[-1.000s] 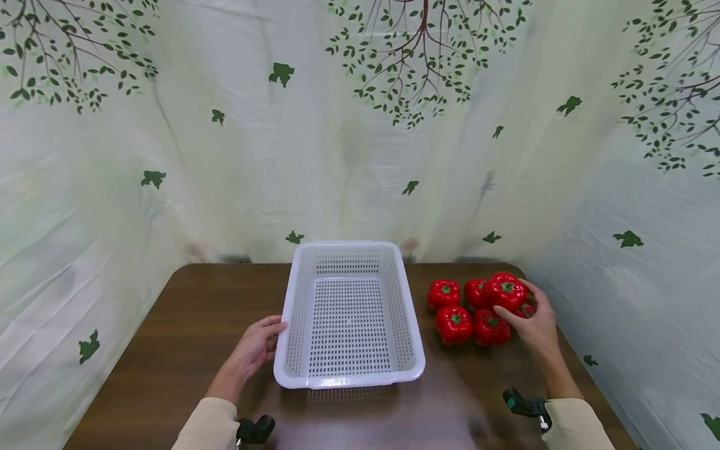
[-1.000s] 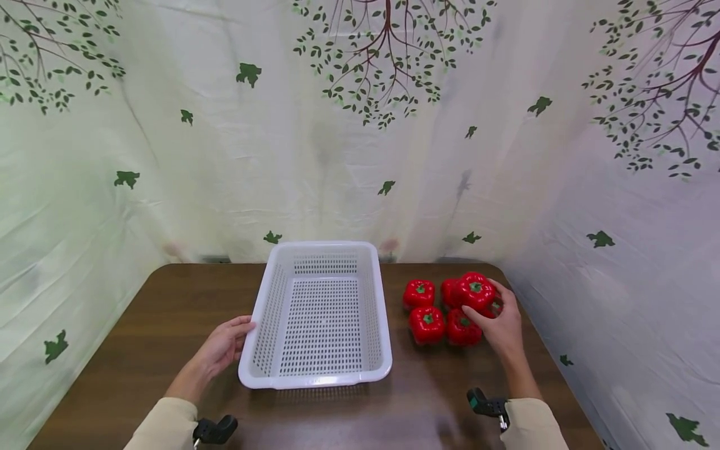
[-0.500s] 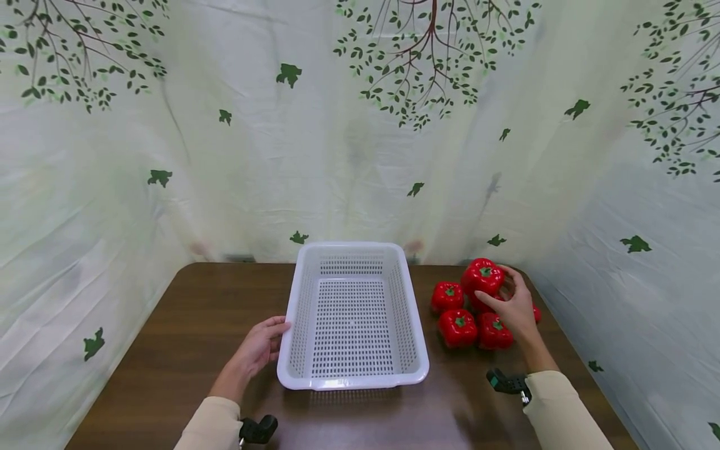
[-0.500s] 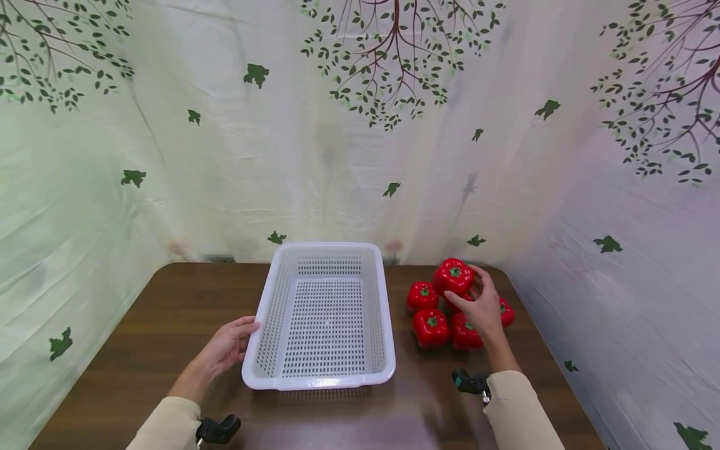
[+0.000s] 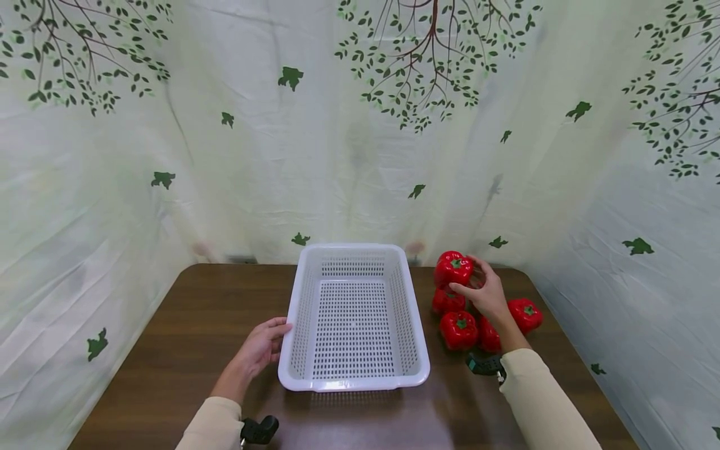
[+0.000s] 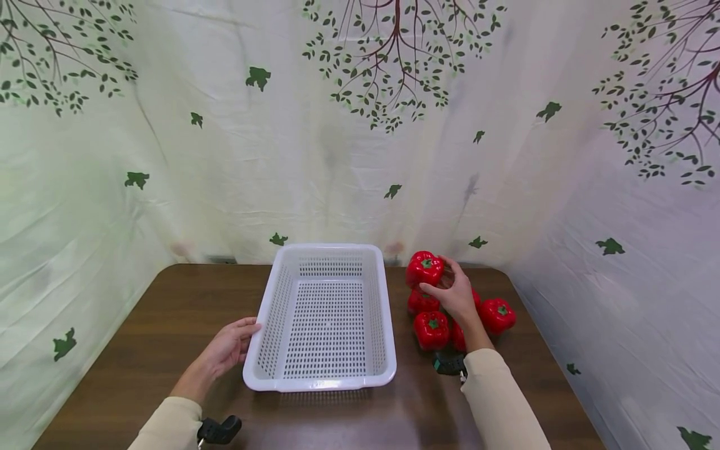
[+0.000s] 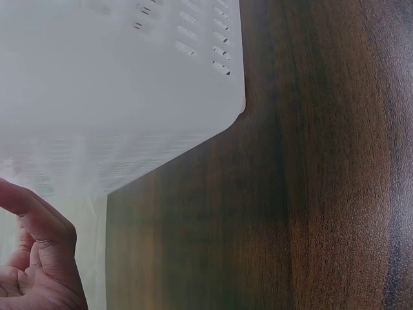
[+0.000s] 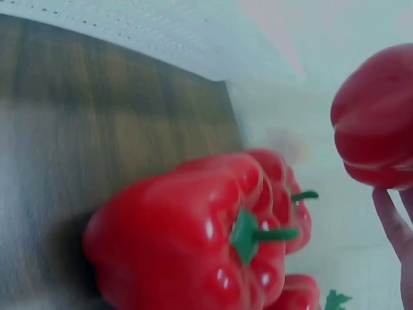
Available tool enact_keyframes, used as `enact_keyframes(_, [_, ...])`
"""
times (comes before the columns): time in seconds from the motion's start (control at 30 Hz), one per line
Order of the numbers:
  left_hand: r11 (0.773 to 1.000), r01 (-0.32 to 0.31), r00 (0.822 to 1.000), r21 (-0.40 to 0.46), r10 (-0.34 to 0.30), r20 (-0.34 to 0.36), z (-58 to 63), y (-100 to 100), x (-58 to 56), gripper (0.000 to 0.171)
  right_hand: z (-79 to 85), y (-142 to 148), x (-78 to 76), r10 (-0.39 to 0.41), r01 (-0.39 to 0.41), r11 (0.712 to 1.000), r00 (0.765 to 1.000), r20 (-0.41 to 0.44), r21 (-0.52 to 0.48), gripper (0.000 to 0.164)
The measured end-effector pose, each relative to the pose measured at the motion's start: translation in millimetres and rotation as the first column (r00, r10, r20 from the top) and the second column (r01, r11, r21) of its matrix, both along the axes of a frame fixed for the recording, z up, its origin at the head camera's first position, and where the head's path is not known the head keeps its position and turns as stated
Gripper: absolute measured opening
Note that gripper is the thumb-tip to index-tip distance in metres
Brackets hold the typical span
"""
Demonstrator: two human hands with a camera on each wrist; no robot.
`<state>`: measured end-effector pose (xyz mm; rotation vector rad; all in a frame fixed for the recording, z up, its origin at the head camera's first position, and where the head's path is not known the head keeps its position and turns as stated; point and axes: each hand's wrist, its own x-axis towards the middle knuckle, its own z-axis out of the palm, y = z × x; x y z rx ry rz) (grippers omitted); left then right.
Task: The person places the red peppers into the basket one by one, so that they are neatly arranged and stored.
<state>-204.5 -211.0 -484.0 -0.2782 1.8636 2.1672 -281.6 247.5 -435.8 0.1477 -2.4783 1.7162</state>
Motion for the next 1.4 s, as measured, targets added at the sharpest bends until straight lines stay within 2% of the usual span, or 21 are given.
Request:
enact_keyframes(0.4, [1.0, -0.015, 1.0, 0.002, 0.015, 0.009, -2.1, 0, -0.8, 0.025, 11.8, -29, -19.9, 0.129, -0.125, 0.991, 0.988, 0.089, -0.045, 0.081])
enact_keyframes(0.7, [1.0, -0.008, 1.0, 0.009, 0.008, 0.001, -2.4, -2, -1.0, 0.024, 16.2, -49, -36.2, 0.244, -0.238, 0.969, 0.964, 0.102, -0.068, 0.079])
enact_keyframes(1.03, [1.0, -0.002, 1.0, 0.007, 0.002, 0.008, -2.3, -3, 0.1, 0.025, 15.6, -75, -50.9, 0.273, -0.273, 0.962, 0.957, 0.098, -0.02, 0.084])
enact_keyframes(1.4, [1.0, -0.013, 1.0, 0.005, 0.013, 0.016, -1.8, -2, -0.2, 0.027, 8.2, -109, -70.6, 0.324, -0.325, 0.946, 0.941, 0.102, -0.005, 0.076])
